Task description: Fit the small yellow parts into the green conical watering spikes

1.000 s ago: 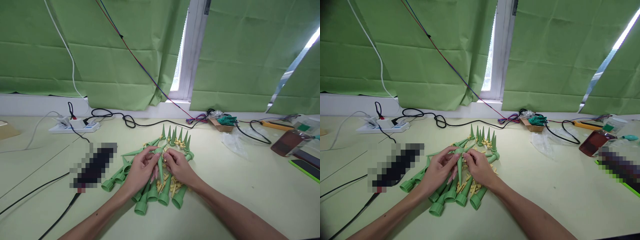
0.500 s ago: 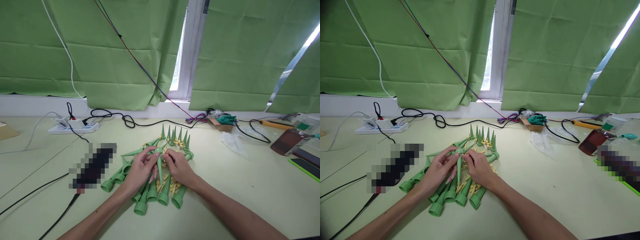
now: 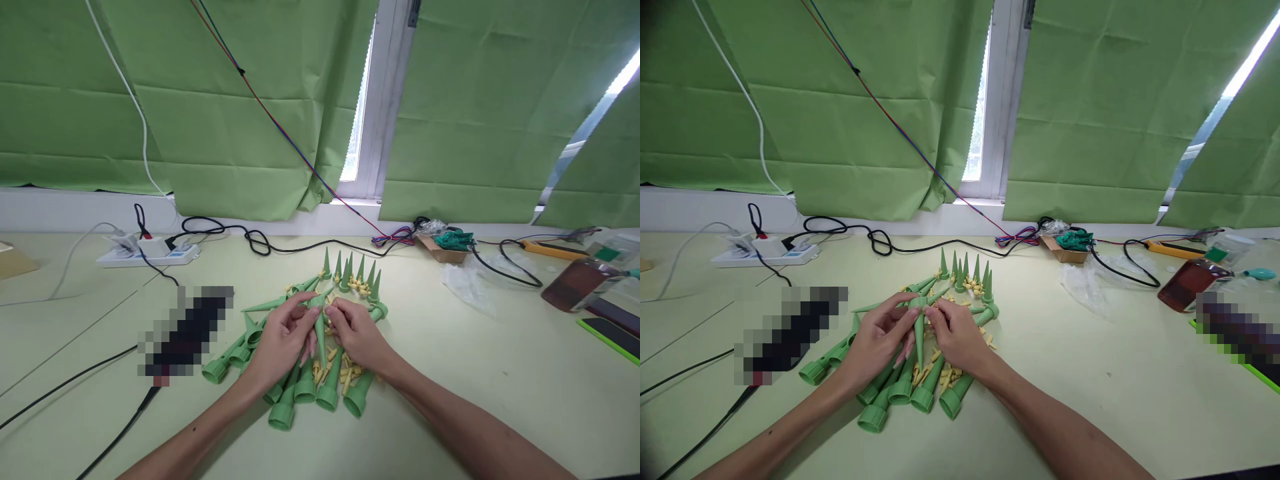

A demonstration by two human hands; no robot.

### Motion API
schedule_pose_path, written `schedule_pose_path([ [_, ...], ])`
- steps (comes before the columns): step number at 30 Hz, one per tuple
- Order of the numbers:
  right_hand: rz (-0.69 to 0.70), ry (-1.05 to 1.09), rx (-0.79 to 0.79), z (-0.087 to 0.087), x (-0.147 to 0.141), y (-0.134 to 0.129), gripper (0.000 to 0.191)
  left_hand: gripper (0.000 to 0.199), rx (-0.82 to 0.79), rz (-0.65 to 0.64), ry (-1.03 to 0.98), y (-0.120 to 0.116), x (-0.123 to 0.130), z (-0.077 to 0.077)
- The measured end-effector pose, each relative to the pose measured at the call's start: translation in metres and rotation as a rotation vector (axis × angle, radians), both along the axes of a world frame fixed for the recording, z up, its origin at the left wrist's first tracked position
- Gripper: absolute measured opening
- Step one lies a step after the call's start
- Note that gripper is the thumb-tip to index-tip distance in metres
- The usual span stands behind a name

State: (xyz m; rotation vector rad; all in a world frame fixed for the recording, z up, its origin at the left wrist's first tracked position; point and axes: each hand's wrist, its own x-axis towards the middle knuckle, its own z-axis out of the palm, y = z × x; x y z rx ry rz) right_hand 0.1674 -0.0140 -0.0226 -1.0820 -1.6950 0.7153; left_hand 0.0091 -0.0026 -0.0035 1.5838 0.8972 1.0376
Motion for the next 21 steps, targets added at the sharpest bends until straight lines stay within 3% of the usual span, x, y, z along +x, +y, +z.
schedule_pose_path([
  [13, -0.056, -0.13, 0.115, 0.002, 0.002, 0.0, 0.036, 0.04, -0.273, -0.074, -0.093, 0.002, -0.001, 0.004],
  [21, -0.124, -0.149, 0.212, 0.001, 0.0, -0.002, 0.038, 0.047, -0.311, -0.129, -0.031, 0.0, -0.003, 0.011],
])
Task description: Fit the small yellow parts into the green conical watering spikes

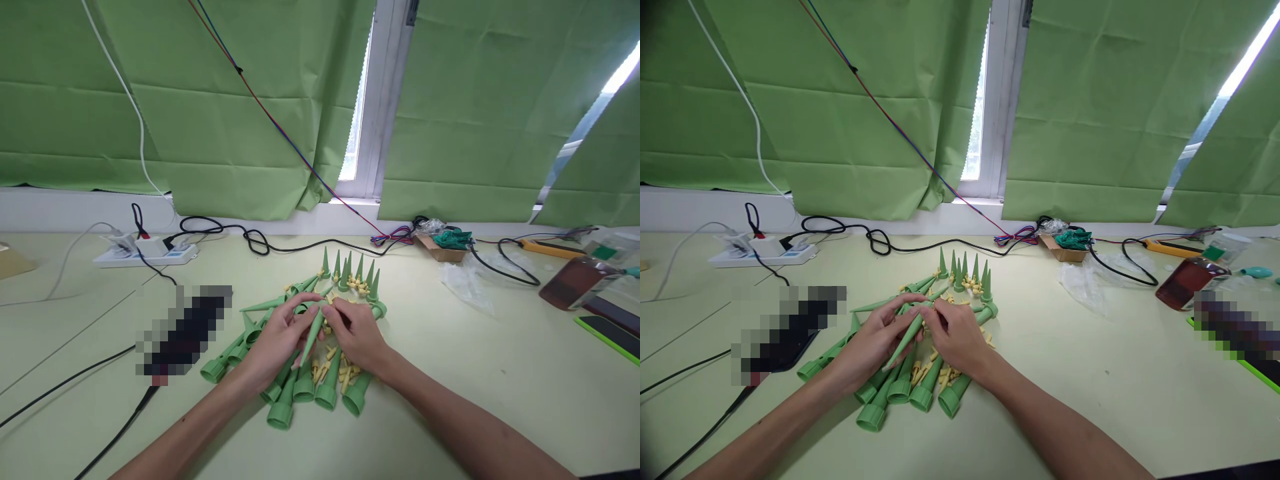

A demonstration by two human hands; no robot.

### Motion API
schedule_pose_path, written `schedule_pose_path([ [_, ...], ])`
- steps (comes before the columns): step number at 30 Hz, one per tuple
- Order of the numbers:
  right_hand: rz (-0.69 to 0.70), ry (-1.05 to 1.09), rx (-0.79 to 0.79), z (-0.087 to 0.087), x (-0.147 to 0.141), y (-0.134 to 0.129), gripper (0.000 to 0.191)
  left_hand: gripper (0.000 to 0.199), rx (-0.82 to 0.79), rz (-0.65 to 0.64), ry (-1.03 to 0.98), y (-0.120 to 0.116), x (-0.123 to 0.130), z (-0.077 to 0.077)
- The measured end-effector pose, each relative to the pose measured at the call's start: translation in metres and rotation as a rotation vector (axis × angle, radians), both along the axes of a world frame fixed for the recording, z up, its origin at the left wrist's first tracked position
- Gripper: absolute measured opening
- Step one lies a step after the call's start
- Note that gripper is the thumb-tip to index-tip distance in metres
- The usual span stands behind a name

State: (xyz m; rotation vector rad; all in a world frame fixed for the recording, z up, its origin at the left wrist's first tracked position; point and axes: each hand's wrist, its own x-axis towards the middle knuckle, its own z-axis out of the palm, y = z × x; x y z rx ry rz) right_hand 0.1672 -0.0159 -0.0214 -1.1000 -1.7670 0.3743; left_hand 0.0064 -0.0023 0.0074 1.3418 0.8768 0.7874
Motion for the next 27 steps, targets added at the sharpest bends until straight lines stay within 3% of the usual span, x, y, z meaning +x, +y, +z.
schedule_pose_path([
  [10, -0.028, -0.073, 0.12, -0.0019, 0.0015, 0.0009, 0.039, 0.042, -0.049, -0.142, -0.004, -0.0035, -0.0002, 0.0044],
  [27, -0.056, -0.064, 0.213, -0.0041, -0.0033, -0.0005, 0.035, 0.042, 0.055, -0.086, -0.007, -0.0065, 0.0048, -0.0023],
])
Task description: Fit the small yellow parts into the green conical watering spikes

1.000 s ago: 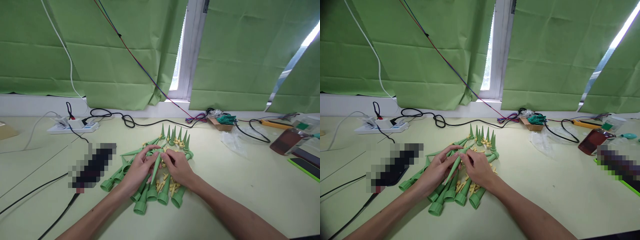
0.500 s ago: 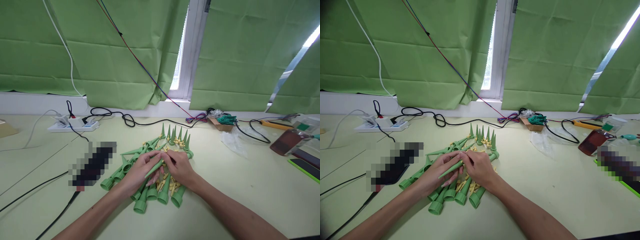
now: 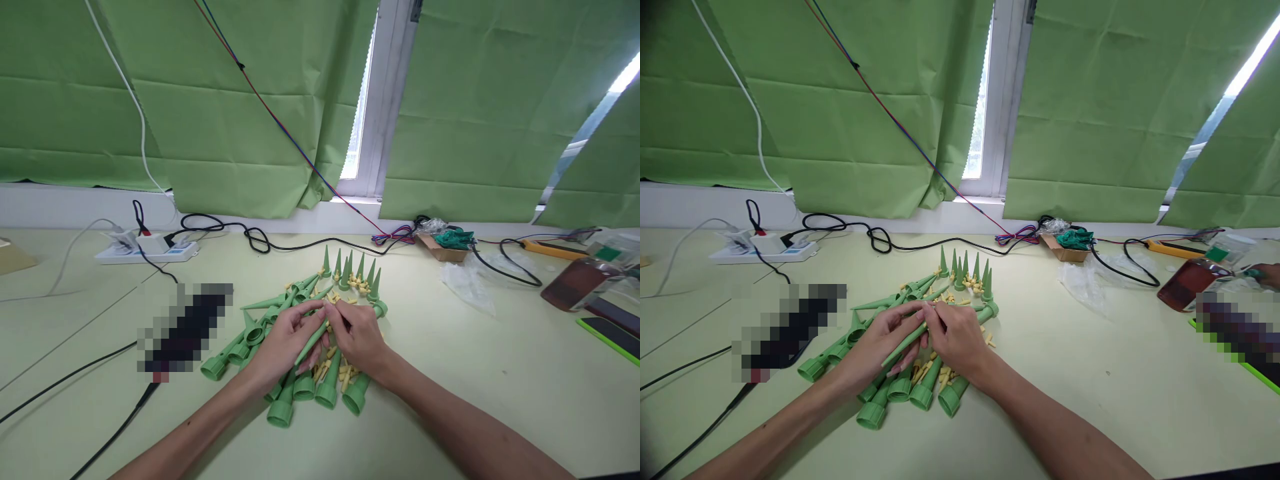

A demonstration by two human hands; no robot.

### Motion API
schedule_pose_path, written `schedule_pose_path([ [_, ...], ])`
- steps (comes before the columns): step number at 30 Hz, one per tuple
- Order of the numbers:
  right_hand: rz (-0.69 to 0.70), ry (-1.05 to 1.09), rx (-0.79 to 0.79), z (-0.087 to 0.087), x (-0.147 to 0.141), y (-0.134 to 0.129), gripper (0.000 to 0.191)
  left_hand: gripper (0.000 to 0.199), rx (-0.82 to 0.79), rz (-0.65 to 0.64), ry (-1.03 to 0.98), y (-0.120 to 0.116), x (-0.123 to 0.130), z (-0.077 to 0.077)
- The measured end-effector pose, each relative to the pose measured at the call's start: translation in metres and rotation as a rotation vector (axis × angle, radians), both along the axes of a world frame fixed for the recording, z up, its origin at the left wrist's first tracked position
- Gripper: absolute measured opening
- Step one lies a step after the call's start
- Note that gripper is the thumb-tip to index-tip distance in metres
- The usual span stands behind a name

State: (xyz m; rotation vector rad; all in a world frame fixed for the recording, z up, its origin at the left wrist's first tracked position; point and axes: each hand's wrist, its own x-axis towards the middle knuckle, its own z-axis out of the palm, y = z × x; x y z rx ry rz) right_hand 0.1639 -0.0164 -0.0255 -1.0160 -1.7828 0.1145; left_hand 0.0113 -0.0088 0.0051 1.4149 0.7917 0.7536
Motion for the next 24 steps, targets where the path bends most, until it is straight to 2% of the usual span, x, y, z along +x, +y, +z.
schedule_pose_path([
  [6, 0.036, 0.023, -0.057, -0.0013, -0.0014, 0.0002, 0.035, 0.045, 0.044, 0.004, 0.012, 0.0, 0.0021, -0.0002],
  [12, 0.01, 0.031, -0.057, -0.003, -0.0022, -0.0009, 0.035, 0.046, 0.071, 0.031, 0.027, -0.0006, 0.003, -0.0039],
  [24, 0.028, 0.017, -0.048, -0.0015, -0.001, 0.0006, 0.034, 0.051, 0.039, 0.048, 0.031, 0.0007, 0.0033, -0.0055],
])
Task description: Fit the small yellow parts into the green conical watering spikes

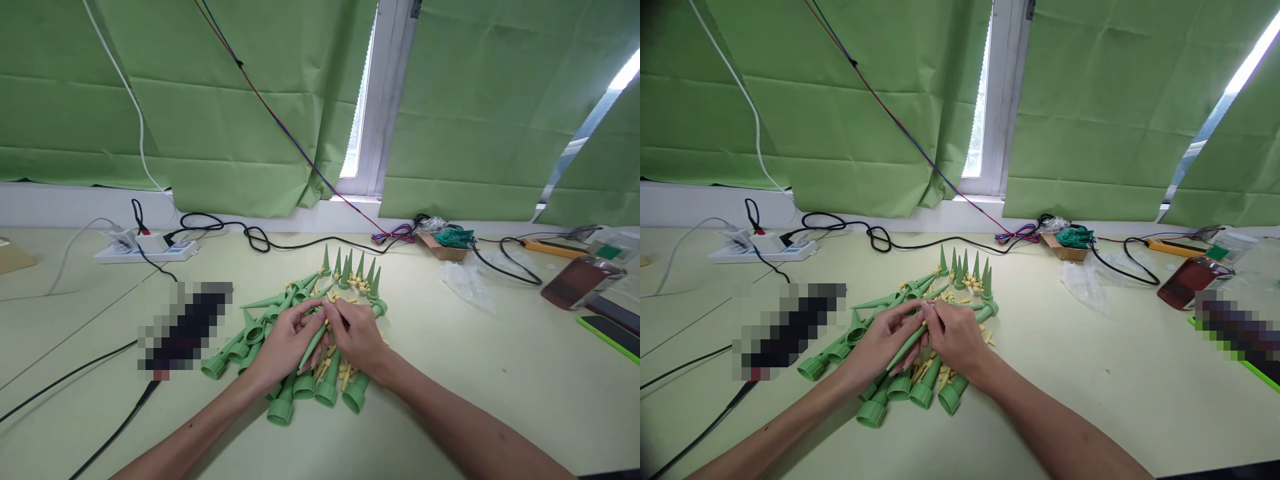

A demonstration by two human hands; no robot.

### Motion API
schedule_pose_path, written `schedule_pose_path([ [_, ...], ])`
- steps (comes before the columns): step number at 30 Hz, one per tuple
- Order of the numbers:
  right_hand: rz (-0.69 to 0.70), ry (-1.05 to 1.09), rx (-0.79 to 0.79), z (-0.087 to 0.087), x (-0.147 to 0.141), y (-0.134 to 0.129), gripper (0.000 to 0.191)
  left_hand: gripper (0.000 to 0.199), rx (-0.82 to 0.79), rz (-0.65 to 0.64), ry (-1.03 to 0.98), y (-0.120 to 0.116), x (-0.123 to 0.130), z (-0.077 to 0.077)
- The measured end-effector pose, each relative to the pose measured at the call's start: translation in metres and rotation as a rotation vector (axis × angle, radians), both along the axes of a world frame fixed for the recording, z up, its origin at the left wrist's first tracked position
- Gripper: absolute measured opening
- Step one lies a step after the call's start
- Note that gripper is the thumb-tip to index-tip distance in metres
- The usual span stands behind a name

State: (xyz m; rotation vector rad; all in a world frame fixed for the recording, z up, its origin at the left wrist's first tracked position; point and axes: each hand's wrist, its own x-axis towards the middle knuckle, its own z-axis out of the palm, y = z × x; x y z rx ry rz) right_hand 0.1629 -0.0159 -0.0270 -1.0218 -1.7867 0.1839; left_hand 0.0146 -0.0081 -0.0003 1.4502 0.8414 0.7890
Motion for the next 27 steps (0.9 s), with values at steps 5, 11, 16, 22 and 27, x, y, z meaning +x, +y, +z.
schedule_pose_path([
  [5, 0.014, -0.003, -0.043, 0.0, 0.0, 0.0, 0.034, 0.053, -0.028, 0.013, -0.001, 0.0, 0.0, 0.001],
  [11, 0.017, -0.022, -0.069, -0.001, 0.001, 0.0, 0.033, 0.045, -0.006, -0.005, 0.001, 0.001, -0.002, 0.001],
  [16, 0.012, -0.032, -0.081, -0.003, 0.003, 0.0, 0.034, 0.048, 0.0, 0.02, 0.02, 0.002, -0.002, 0.0],
  [22, -0.087, -0.094, -0.068, 0.001, 0.013, 0.004, 0.035, 0.039, 0.17, 0.135, 0.109, 0.003, -0.003, 0.002],
  [27, -0.168, -0.083, -0.092, 0.003, 0.021, 0.01, 0.032, 0.029, 0.398, 0.258, 0.306, 0.004, -0.006, 0.003],
])
